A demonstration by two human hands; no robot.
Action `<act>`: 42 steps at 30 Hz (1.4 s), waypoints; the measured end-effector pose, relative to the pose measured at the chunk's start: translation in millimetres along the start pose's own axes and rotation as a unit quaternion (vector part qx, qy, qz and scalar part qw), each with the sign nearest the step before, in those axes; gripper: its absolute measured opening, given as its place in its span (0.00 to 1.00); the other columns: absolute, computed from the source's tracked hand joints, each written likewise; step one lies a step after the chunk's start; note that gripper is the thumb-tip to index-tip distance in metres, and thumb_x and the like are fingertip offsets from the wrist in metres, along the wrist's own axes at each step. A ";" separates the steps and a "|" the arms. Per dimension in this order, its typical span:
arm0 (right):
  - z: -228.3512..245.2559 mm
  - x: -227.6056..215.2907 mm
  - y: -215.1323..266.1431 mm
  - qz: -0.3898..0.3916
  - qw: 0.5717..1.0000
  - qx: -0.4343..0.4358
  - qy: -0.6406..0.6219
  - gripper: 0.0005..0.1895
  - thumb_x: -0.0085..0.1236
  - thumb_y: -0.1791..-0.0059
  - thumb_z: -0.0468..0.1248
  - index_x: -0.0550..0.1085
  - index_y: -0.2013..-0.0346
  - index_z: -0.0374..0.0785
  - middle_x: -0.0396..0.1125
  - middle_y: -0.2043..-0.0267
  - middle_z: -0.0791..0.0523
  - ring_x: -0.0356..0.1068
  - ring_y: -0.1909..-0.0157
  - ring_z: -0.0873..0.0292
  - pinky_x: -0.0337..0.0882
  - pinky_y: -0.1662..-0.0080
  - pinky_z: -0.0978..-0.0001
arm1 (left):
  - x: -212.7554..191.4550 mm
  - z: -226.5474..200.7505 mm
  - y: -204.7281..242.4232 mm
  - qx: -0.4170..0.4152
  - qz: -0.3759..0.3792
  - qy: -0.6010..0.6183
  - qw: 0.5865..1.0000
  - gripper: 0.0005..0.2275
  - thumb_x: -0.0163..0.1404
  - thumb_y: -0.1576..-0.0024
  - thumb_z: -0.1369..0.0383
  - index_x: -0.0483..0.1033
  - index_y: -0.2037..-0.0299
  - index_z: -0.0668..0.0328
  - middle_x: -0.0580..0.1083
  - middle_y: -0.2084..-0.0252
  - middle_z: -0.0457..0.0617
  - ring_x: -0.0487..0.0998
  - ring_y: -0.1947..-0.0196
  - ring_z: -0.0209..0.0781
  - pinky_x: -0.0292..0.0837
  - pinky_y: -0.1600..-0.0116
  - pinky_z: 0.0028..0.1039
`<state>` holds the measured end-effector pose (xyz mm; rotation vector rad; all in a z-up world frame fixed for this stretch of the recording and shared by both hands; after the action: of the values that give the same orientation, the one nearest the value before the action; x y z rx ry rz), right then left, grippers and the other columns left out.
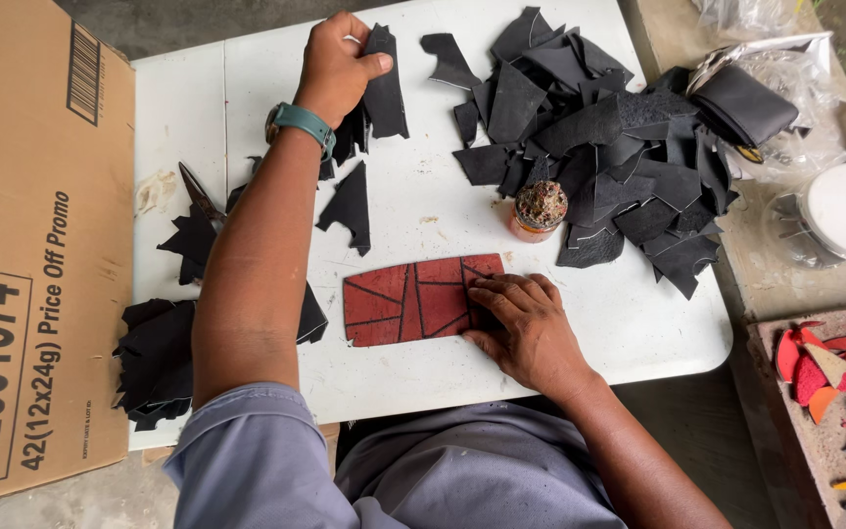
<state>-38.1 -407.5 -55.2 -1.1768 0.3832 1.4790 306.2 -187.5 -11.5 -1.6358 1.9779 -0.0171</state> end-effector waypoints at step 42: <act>-8.5 58.9 -128.6 0.041 0.682 0.180 -0.707 0.26 0.50 0.42 0.50 0.72 0.42 0.29 0.71 0.50 0.44 0.71 0.53 0.51 0.72 0.53 0.62 | 5.4 -77.4 152.0 -0.032 0.080 0.443 0.893 0.08 0.57 0.41 0.77 0.75 0.53 0.64 0.78 0.58 0.48 0.77 0.58 0.33 0.75 0.50 0.24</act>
<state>88.1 -343.3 -60.1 0.4998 -0.3713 1.8276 135.9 -180.1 -2.9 -1.6483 2.7879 -0.7684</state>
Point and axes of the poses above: each hand's wrist, its own y-axis away from the middle knuckle, its own x-axis out of the palm, z = x × y, the point moved 2 cm from there along -y, towards the middle knuckle
